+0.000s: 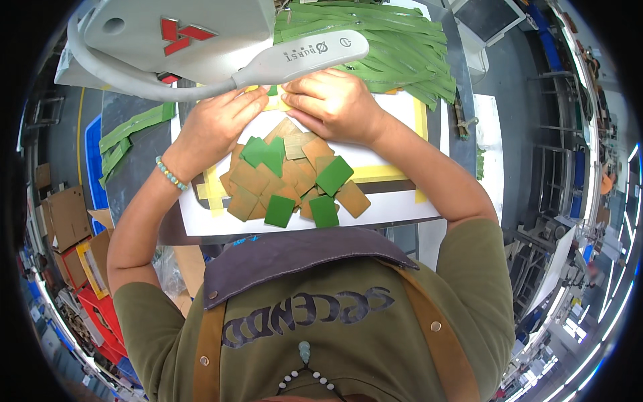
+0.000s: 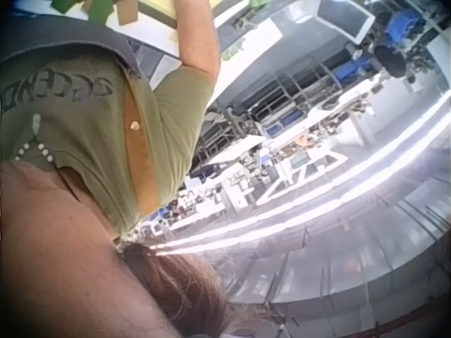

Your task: The recorder is sewing small leather patches onto green straps using an industrial sewing machine.

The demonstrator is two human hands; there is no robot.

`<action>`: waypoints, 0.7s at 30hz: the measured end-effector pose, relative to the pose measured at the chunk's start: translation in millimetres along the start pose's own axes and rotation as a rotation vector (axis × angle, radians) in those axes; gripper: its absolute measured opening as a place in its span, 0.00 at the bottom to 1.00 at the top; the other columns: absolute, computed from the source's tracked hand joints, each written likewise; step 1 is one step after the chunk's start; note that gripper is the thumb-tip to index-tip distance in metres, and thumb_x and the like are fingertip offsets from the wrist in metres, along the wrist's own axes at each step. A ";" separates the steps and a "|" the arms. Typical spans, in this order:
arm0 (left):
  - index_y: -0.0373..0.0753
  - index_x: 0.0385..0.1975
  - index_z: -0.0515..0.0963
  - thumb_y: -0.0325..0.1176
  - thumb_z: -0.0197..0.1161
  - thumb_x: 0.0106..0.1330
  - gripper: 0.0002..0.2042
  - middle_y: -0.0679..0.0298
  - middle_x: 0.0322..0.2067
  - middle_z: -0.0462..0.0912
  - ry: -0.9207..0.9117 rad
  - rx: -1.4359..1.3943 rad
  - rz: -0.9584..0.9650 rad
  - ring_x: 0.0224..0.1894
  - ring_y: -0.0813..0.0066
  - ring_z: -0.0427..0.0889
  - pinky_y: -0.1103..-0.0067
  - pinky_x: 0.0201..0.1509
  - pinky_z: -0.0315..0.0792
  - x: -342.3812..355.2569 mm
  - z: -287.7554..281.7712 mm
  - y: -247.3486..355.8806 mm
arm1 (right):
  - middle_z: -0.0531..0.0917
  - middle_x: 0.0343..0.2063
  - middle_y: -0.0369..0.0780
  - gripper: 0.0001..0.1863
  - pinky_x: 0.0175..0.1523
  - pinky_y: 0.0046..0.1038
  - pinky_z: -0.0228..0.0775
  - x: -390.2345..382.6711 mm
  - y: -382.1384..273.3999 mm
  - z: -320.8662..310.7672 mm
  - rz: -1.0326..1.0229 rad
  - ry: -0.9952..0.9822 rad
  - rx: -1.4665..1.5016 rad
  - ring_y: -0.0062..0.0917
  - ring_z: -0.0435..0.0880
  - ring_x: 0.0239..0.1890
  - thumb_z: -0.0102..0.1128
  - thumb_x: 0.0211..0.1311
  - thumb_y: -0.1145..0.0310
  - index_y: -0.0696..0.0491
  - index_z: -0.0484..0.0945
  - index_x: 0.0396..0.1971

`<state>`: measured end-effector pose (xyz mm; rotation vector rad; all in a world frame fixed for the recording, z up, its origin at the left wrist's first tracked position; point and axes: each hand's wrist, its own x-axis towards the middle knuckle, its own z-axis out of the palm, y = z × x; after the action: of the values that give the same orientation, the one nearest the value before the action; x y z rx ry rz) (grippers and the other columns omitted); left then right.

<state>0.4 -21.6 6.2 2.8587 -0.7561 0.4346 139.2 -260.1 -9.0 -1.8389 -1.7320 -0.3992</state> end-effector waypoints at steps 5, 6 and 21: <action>0.33 0.53 0.84 0.24 0.64 0.61 0.18 0.58 0.57 0.87 0.014 -0.013 0.003 0.57 0.61 0.86 0.68 0.60 0.81 -0.2 -0.2 0.6 | 0.91 0.40 0.36 0.11 0.47 0.30 0.82 1.0 0.1 -0.4 -0.001 -0.007 -0.002 0.27 0.90 0.40 0.76 0.59 0.67 0.52 0.91 0.41; 0.33 0.53 0.84 0.24 0.64 0.61 0.18 0.58 0.57 0.87 0.015 -0.004 0.006 0.57 0.61 0.86 0.68 0.60 0.81 -0.3 -0.5 1.3 | 0.91 0.40 0.36 0.11 0.47 0.30 0.82 0.0 -0.1 0.2 0.004 -0.007 -0.004 0.27 0.90 0.40 0.76 0.59 0.67 0.52 0.91 0.41; 0.36 0.53 0.81 0.27 0.62 0.64 0.17 0.61 0.60 0.85 0.047 0.028 0.041 0.60 0.62 0.83 0.68 0.63 0.79 -4.5 2.5 -1.9 | 0.91 0.43 0.37 0.13 0.53 0.31 0.82 -0.5 0.2 -1.5 -0.020 -0.040 -0.003 0.28 0.90 0.45 0.75 0.62 0.67 0.54 0.90 0.45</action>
<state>-1.8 -18.4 2.3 2.8523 -0.8077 0.5197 139.6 -261.3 -8.1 -1.8445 -1.7794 -0.3753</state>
